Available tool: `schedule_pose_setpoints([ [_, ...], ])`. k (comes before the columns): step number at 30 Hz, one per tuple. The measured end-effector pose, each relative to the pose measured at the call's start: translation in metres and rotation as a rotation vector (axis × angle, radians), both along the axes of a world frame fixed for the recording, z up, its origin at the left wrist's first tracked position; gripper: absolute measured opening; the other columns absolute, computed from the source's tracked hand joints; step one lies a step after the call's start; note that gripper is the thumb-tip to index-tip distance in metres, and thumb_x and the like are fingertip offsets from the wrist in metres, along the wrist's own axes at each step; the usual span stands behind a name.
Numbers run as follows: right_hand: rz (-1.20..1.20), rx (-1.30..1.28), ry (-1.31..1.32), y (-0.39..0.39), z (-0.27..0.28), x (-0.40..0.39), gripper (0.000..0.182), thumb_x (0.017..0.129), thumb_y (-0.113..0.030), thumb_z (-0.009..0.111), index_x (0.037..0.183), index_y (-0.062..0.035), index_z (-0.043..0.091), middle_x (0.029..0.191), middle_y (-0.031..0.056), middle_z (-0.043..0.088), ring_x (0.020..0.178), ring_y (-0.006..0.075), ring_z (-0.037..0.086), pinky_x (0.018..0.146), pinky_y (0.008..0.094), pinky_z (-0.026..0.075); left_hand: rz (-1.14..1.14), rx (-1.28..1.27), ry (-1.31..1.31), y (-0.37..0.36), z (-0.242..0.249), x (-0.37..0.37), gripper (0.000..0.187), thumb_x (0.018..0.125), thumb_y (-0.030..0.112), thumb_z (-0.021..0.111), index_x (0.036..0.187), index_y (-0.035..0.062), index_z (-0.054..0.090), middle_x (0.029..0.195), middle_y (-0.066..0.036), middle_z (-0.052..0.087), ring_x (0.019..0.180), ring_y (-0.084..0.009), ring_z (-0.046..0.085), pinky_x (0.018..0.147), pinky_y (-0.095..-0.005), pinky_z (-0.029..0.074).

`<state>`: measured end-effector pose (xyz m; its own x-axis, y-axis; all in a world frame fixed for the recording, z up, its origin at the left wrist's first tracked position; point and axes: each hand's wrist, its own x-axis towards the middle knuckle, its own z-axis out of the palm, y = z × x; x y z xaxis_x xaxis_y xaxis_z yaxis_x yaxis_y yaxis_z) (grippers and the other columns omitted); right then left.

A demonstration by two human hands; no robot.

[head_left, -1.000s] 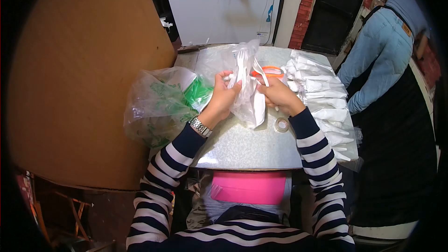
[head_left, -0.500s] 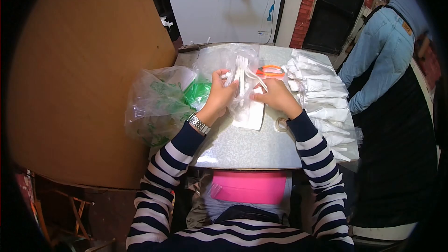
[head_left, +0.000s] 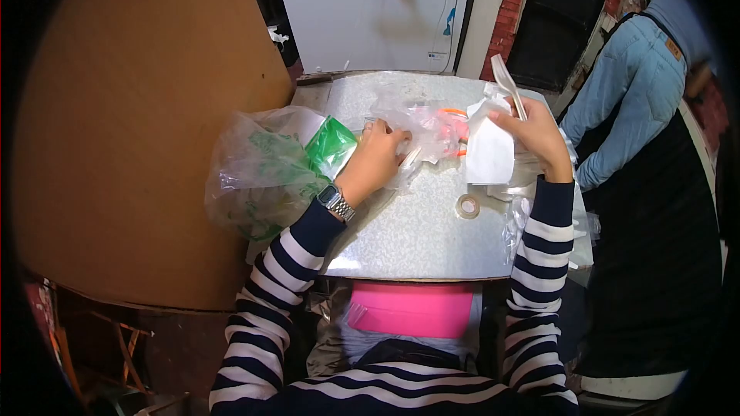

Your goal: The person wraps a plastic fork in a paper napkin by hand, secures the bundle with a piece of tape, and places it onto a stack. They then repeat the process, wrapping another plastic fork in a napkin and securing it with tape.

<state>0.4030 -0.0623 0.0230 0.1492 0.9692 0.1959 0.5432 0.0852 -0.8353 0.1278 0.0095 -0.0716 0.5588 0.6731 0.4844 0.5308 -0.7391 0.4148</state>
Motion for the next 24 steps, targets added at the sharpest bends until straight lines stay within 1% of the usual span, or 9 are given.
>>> schedule_pose_setpoints([
  [3, 0.062, 0.163, 0.195, 0.005, -0.003, -0.019, 0.031, 0.08, -0.028, 0.076, 0.088, -0.0016, 0.062, 0.069, -0.0023, 0.055, 0.06, 0.0047, 0.05, 0.053, 0.0212, 0.039, 0.15, 0.202, 0.077, -0.009, 0.011, 0.002, 0.031, 0.072, 0.009, 0.075, 0.102, 0.011, 0.067, 0.098, -0.014, 0.06, 0.102, -0.034, 0.049, 0.092, -0.0412, 0.042],
  [4, 0.096, 0.096, 0.241, 0.002, -0.001, -0.024, 0.031, 0.08, -0.028, 0.076, 0.09, -0.0016, 0.063, 0.069, -0.003, 0.055, 0.059, 0.0039, 0.049, 0.051, 0.0202, 0.037, 0.19, 0.255, 0.085, -0.01, 0.012, 0.002, 0.03, 0.072, 0.011, 0.075, 0.101, 0.0118, 0.068, 0.096, -0.013, 0.061, 0.104, -0.0326, 0.048, 0.092, -0.0401, 0.042],
  [6, 0.168, -0.037, 0.331, -0.013, 0.017, -0.04, 0.032, 0.08, -0.029, 0.076, 0.092, -0.0016, 0.064, 0.068, -0.0043, 0.054, 0.056, 0.0024, 0.046, 0.048, 0.0182, 0.034, 0.112, 0.147, 0.035, -0.005, 0.013, -0.004, 0.025, 0.072, 0.01, 0.073, 0.097, 0.0107, 0.068, 0.095, -0.012, 0.059, 0.104, -0.0308, 0.048, 0.09, -0.0369, 0.041],
  [9, 0.308, -0.105, 0.37, -0.01, 0.004, -0.049, 0.035, 0.081, -0.03, 0.075, 0.096, -0.0005, 0.065, 0.067, -0.0059, 0.053, 0.052, 0.0011, 0.043, 0.046, 0.0167, 0.031, 0.077, -0.081, -0.204, 0.002, 0.027, -0.015, 0.017, 0.073, 0.009, 0.067, 0.09, 0.0082, 0.068, 0.096, -0.01, 0.059, 0.103, -0.0278, 0.048, 0.09, -0.0325, 0.038],
  [12, 0.329, -0.175, 0.316, -0.005, -0.005, -0.064, 0.036, 0.081, -0.03, 0.075, 0.099, 0.0011, 0.066, 0.071, -0.0027, 0.058, 0.055, 0.0021, 0.048, 0.048, 0.0171, 0.034, 0.035, -0.383, -0.485, 0.005, 0.036, -0.025, 0.012, 0.071, 0.006, 0.059, 0.08, 0.0058, 0.067, 0.1, -0.009, 0.059, 0.105, -0.0265, 0.047, 0.094, -0.0315, 0.034],
  [14, 0.328, -0.19, 0.247, -0.004, -0.007, -0.072, 0.035, 0.081, -0.028, 0.074, 0.097, 0.0026, 0.068, 0.075, -0.0015, 0.061, 0.059, 0.0055, 0.052, 0.052, 0.0199, 0.039, -0.001, -0.388, -0.596, 0.006, 0.037, -0.025, 0.01, 0.069, 0.005, 0.057, 0.073, 0.0062, 0.066, 0.106, -0.013, 0.058, 0.111, -0.029, 0.045, 0.098, -0.0355, 0.031],
  [16, 0.348, -0.17, 0.201, -0.002, -0.009, -0.075, 0.033, 0.082, -0.026, 0.074, 0.095, 0.003, 0.068, 0.075, -0.001, 0.061, 0.061, 0.008, 0.054, 0.057, 0.0221, 0.043, -0.026, -0.186, -0.644, 0.005, 0.033, -0.021, 0.01, 0.066, 0.006, 0.057, 0.065, 0.0083, 0.066, 0.115, -0.023, 0.054, 0.119, -0.0345, 0.042, 0.101, -0.043, 0.029],
  [20, 0.412, -0.008, 0.148, 0.015, -0.037, -0.071, 0.031, 0.081, -0.023, 0.073, 0.093, 0.0049, 0.068, 0.077, 0.0025, 0.063, 0.069, 0.0113, 0.059, 0.064, 0.0254, 0.047, -0.037, 0.215, -0.585, -0.005, 0.048, -0.023, 0.008, 0.063, 0.006, 0.058, 0.066, 0.0098, 0.065, 0.121, -0.02, 0.052, 0.116, -0.0344, 0.042, 0.097, -0.043, 0.032],
  [24, 0.283, -0.059, 0.106, 0.017, -0.045, -0.076, 0.029, 0.08, -0.021, 0.072, 0.094, 0.0039, 0.067, 0.075, 0.0055, 0.065, 0.068, 0.0128, 0.059, 0.064, 0.0281, 0.047, 0.013, 0.601, -0.615, -0.03, 0.051, -0.018, 0.011, 0.061, 0.008, 0.061, 0.072, 0.0078, 0.06, 0.119, -0.016, 0.049, 0.111, -0.035, 0.043, 0.09, -0.0429, 0.035],
])
